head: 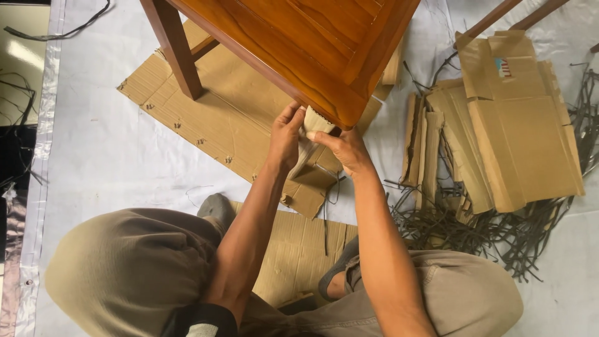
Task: Wrapping the legs of a wooden table with cardboard and securing them with plastic ties.
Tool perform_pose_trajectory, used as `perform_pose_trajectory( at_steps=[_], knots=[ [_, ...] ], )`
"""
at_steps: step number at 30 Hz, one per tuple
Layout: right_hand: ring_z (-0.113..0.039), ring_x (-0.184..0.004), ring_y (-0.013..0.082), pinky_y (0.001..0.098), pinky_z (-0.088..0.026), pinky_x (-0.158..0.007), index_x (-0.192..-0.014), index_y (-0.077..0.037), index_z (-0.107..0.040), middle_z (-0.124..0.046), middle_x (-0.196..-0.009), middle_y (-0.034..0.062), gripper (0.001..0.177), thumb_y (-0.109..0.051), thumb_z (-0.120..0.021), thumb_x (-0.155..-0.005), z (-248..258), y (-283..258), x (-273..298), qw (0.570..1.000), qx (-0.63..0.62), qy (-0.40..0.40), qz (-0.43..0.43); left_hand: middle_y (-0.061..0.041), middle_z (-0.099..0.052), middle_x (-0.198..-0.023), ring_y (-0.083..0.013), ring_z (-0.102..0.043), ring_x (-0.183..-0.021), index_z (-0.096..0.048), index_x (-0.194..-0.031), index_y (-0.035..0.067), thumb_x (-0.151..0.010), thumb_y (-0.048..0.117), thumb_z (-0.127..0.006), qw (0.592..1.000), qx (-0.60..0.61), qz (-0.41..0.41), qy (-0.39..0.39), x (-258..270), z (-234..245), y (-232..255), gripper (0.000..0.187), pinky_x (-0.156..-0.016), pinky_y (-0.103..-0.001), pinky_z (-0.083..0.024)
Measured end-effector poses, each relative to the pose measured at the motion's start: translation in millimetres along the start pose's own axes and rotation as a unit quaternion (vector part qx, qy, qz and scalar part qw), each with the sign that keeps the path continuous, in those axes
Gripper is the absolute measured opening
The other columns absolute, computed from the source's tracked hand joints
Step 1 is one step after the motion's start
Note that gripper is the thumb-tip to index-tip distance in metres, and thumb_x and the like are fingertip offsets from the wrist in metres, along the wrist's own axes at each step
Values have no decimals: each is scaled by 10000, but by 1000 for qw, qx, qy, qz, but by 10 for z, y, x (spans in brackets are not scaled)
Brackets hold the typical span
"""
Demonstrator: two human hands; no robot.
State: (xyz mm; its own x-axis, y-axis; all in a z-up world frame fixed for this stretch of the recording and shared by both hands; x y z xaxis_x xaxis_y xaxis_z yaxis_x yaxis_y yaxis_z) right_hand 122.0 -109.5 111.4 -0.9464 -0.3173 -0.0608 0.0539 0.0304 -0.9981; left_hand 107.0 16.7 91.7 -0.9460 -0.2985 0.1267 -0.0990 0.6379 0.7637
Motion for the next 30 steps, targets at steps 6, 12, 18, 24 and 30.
perform_pose_trajectory(
  at_steps=[6, 12, 18, 24, 30],
  knots=[
    [-495, -1296, 207, 509, -388, -1145, -1469, -103, -519, -581, -1379, 86, 796, -2, -893, -774, -74, -16, 47, 999, 0, 51, 19, -48, -748, -1011, -122, -652, -970, -771, -1118, 90, -952, 285, -772, 991, -100, -51, 72, 60, 105, 164, 256, -916, -309, -523],
    [-517, -1286, 207, 472, -435, -1131, -1478, -98, -506, -574, -1383, 112, 747, -75, -868, -825, -144, 14, 164, 995, -21, 95, 29, -88, -794, -985, -169, -732, -1001, -820, -1082, 199, -918, 223, -804, 935, -316, -151, 58, 205, 199, 478, 166, -841, -296, -562],
    [-473, -1393, 283, 504, -377, -1183, -1534, -99, -427, -491, -1482, 168, 807, -271, -875, -886, -135, -192, 312, 986, 50, 157, 37, -38, -799, -977, -208, -754, -1006, -816, -1065, 221, -902, 216, -757, 905, -407, -114, 59, 354, 214, 728, 174, -863, -336, -584],
    [-682, -1066, 351, 535, -524, -1021, -1396, -43, -485, -559, -1273, 198, 787, -457, -880, -856, -151, -416, 319, 960, 176, 217, 31, -65, -777, -832, -124, -710, -745, -797, -1123, 167, -902, 197, -699, 929, -363, -36, 57, 464, 253, 678, 243, -730, -293, -590],
    [-672, -946, 429, 528, -543, -822, -1005, -41, -565, -590, -943, 155, 737, -640, -894, -732, -75, -140, 413, 912, 276, 304, 2, -105, -750, -805, -143, -689, -714, -775, -1132, 57, -845, 203, -740, 954, -292, 57, 26, 434, 388, 418, 324, -658, -275, -590]
  ],
)
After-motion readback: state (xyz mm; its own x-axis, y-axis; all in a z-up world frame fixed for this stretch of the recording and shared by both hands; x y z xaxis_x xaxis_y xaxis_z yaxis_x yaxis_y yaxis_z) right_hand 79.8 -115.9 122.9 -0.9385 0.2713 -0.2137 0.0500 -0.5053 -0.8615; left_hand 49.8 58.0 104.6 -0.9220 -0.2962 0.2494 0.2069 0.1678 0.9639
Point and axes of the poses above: each hand's wrist, its own x-axis away from the middle knuckle, its own z-axis out of the back of the hand, y = z × x, the point moved 5 cm from there along -x, towards the middle knuckle
